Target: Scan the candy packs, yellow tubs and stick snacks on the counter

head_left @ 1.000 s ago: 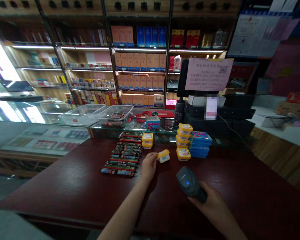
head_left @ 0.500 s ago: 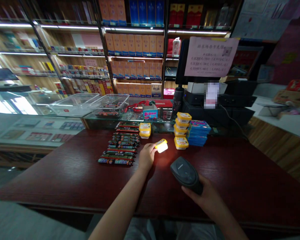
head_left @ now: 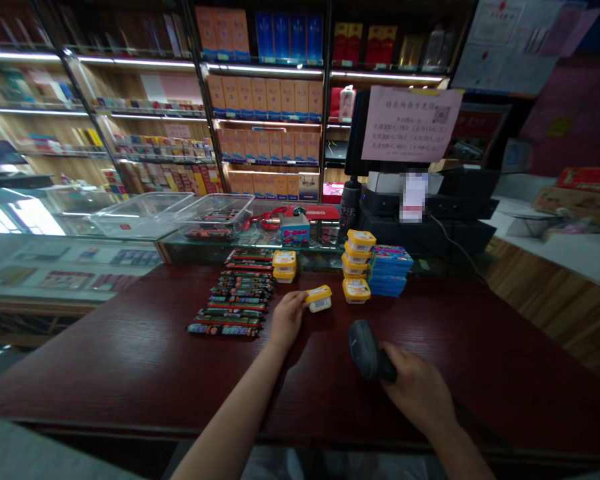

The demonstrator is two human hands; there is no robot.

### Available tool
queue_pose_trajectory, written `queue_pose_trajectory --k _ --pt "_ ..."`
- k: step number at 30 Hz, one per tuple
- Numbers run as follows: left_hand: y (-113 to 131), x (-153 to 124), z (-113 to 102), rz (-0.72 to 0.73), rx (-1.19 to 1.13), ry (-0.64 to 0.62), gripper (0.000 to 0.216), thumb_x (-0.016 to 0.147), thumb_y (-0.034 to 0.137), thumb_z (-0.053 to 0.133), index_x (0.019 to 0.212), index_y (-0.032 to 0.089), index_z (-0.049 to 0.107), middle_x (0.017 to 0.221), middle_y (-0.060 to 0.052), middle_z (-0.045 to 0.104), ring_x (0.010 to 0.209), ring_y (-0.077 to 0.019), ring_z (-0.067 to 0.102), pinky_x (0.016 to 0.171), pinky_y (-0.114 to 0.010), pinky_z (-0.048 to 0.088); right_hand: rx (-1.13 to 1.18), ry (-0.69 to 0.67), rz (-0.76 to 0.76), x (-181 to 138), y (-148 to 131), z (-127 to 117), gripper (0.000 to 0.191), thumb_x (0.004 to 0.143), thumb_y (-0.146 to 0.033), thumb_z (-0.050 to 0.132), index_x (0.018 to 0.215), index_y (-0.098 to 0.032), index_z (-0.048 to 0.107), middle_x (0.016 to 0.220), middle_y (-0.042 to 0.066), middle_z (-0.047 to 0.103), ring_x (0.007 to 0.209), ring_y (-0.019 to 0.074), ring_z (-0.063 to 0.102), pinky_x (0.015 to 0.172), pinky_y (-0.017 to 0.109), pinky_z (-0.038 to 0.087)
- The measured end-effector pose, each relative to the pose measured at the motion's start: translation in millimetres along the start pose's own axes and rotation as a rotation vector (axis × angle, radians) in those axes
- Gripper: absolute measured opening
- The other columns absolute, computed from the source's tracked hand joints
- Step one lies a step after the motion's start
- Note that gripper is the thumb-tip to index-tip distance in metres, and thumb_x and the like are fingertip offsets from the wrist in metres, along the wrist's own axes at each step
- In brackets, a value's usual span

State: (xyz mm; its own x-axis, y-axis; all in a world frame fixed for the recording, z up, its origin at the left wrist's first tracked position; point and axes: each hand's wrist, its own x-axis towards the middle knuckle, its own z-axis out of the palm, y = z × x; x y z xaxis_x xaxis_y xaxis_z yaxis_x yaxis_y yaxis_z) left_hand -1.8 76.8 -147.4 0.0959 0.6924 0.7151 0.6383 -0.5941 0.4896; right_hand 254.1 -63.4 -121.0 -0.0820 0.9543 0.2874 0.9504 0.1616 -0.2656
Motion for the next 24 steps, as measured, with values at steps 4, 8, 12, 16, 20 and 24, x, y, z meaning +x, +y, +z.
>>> queue_pose_trajectory --k 4,8,12,16,20,24 --pt "6.0 11.9 2.5 0.086 -0.008 -0.011 0.024 0.087 0.02 0.05 0.107 0.021 0.064 0.104 -0.007 0.065 0.095 -0.0156 0.063 0.085 -0.028 0.053 -0.084 0.072 -0.059 2.6 18.3 20.3 0.035 0.079 -0.016 0.048 0.112 -0.021 0.059 0.102 0.005 0.069 0.087 0.0191 0.065 0.074 0.028 0.047" --pt "18.5 36.5 14.7 0.188 -0.027 -0.088 0.026 0.088 0.018 0.048 0.109 0.021 0.063 0.107 -0.008 0.064 0.099 -0.0159 0.062 0.087 -0.028 0.052 -0.086 0.11 -0.069 2.4 24.1 29.5 0.038 0.077 -0.015 0.051 0.114 -0.022 0.059 0.105 0.005 0.068 0.091 0.0193 0.064 0.078 0.029 0.047" --pt "29.6 62.5 38.6 0.262 -0.044 -0.169 0.027 0.087 0.018 0.049 0.11 0.02 0.063 0.11 -0.008 0.064 0.1 -0.0179 0.061 0.087 -0.031 0.052 -0.075 0.133 -0.056 1.6 23.8 31.3 0.035 0.079 -0.017 0.051 0.113 -0.023 0.058 0.105 0.005 0.069 0.09 0.0191 0.064 0.077 0.028 0.047" --pt "30.8 73.8 65.6 0.273 -0.027 -0.237 0.027 0.088 0.018 0.047 0.109 0.02 0.064 0.114 -0.007 0.064 0.104 -0.019 0.06 0.092 -0.035 0.05 -0.051 0.135 -0.036 0.7 24.4 31.1 0.034 0.08 -0.017 0.05 0.112 -0.023 0.058 0.103 0.004 0.069 0.087 0.0175 0.065 0.074 0.027 0.046" --pt "28.3 66.9 80.3 0.281 -0.066 -0.234 0.028 0.085 0.016 0.052 0.11 0.021 0.063 0.119 -0.01 0.061 0.108 -0.0199 0.058 0.093 -0.037 0.049 -0.017 0.111 -0.019 0.3 24.5 30.3 0.035 0.079 -0.015 0.049 0.112 -0.023 0.057 0.103 0.003 0.069 0.087 0.0175 0.065 0.076 0.029 0.046" --pt "28.6 49.8 86.1 0.097 -0.159 -0.14 0.044 0.079 0.011 0.058 0.122 0.021 0.055 0.119 -0.01 0.06 0.11 -0.0193 0.057 0.094 -0.037 0.049 -0.009 0.108 -0.008 0.7 24.4 29.3 0.037 0.078 -0.015 0.048 0.112 -0.023 0.059 0.103 0.003 0.069 0.089 0.0177 0.065 0.078 0.028 0.046"
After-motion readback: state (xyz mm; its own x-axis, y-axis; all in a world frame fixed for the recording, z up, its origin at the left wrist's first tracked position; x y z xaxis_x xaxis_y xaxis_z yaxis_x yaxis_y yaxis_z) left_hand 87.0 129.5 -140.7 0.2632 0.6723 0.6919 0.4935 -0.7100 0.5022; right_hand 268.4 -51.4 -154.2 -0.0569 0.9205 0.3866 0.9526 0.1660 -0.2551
